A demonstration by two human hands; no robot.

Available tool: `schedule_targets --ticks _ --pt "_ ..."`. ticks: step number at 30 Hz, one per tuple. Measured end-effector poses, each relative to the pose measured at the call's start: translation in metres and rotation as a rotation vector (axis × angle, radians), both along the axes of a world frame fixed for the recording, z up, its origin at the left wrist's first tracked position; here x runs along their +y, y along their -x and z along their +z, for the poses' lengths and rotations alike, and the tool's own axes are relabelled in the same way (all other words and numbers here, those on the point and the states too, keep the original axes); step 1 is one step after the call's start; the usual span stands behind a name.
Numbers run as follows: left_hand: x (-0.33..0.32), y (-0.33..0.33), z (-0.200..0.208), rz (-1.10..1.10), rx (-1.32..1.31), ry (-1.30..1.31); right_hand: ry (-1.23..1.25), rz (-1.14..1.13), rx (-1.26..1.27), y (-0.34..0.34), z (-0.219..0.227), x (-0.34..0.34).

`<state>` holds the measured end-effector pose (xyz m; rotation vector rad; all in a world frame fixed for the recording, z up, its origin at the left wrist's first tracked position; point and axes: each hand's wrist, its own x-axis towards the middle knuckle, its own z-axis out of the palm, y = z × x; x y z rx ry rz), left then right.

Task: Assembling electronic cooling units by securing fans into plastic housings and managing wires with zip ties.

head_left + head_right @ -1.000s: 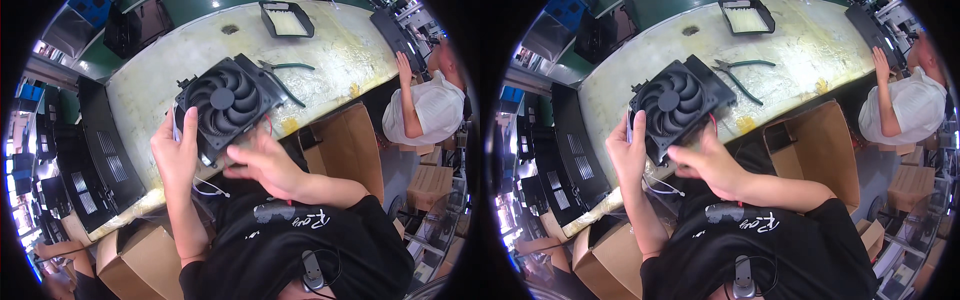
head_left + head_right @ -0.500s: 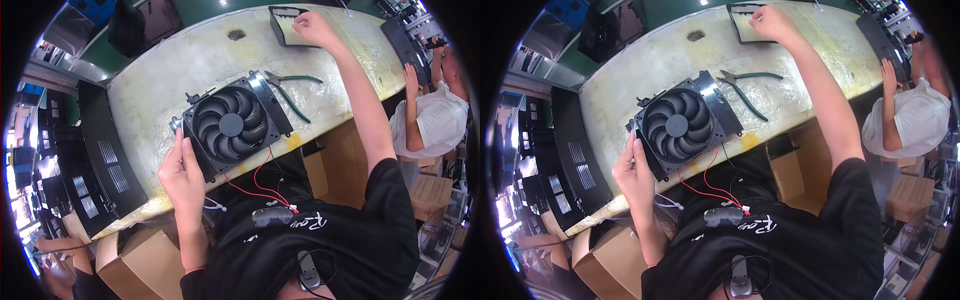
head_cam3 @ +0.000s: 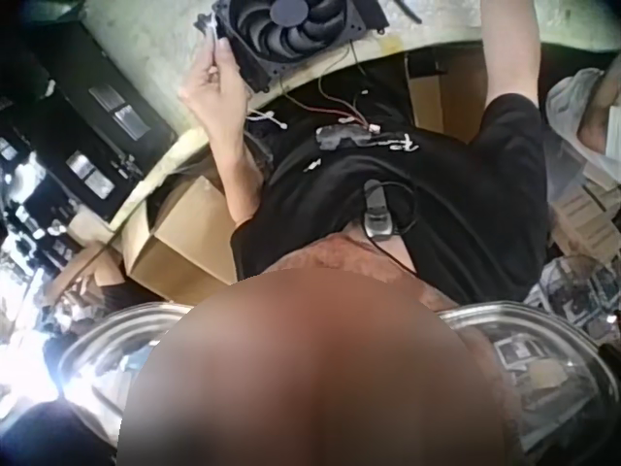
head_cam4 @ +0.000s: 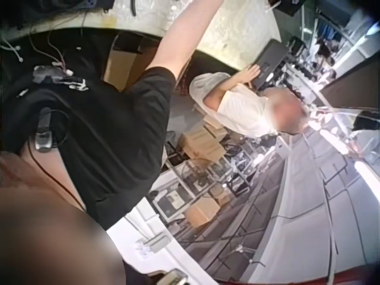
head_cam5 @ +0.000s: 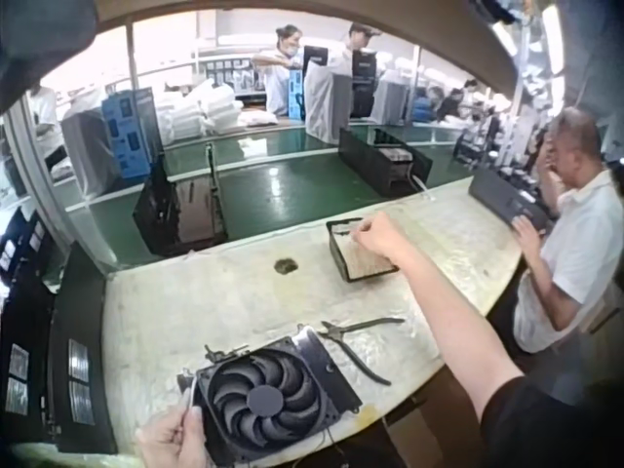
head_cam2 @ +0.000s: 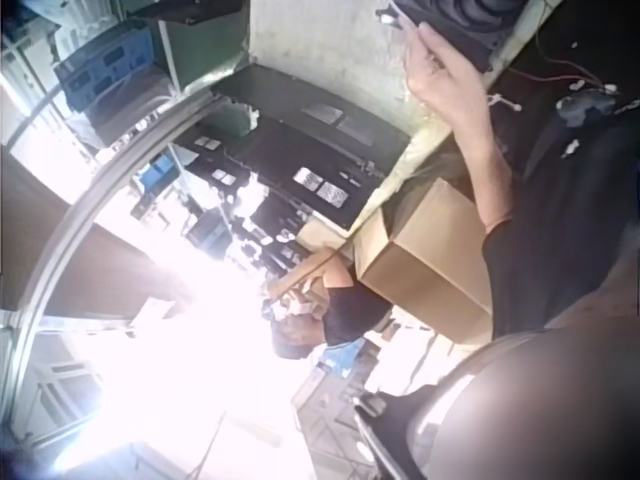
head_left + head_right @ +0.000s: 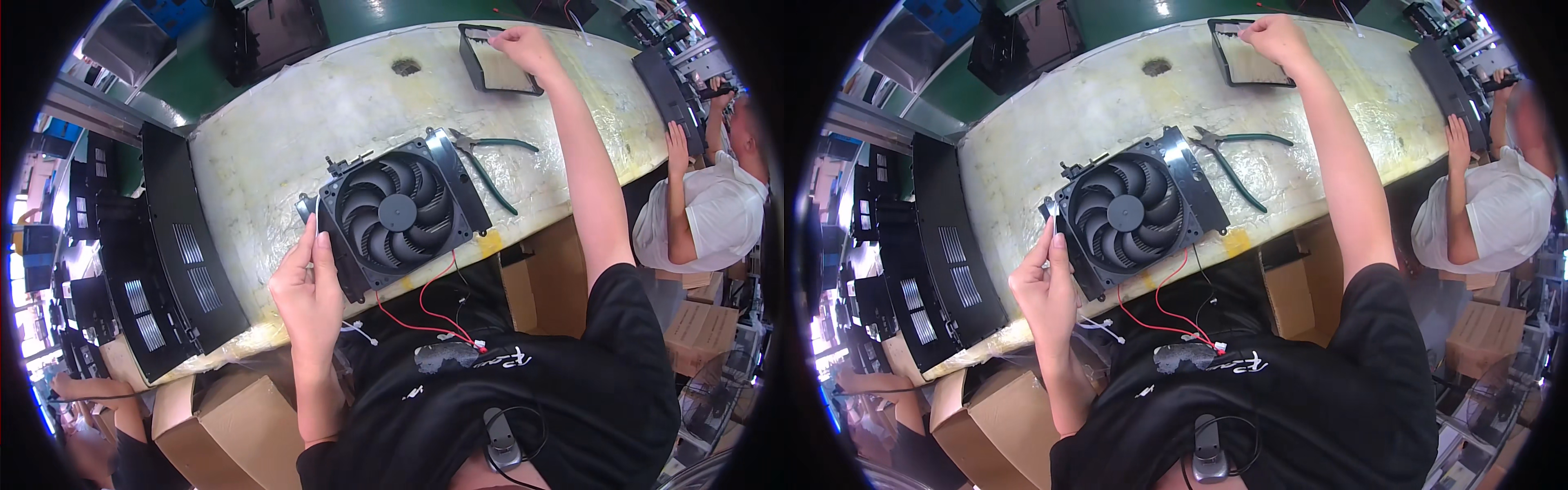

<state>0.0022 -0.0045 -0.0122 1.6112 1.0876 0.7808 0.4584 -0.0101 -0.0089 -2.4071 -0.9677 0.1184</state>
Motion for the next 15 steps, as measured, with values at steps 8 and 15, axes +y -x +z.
schedule_targets --ticks 8,15 --pt "-0.008 0.004 0.009 -0.059 -0.248 0.299 -0.908 -0.02 0.435 0.03 0.021 -0.018" --pt "0.003 0.022 0.0 -0.193 -0.37 0.317 -0.589 0.397 0.979 0.198 0.076 -0.014"
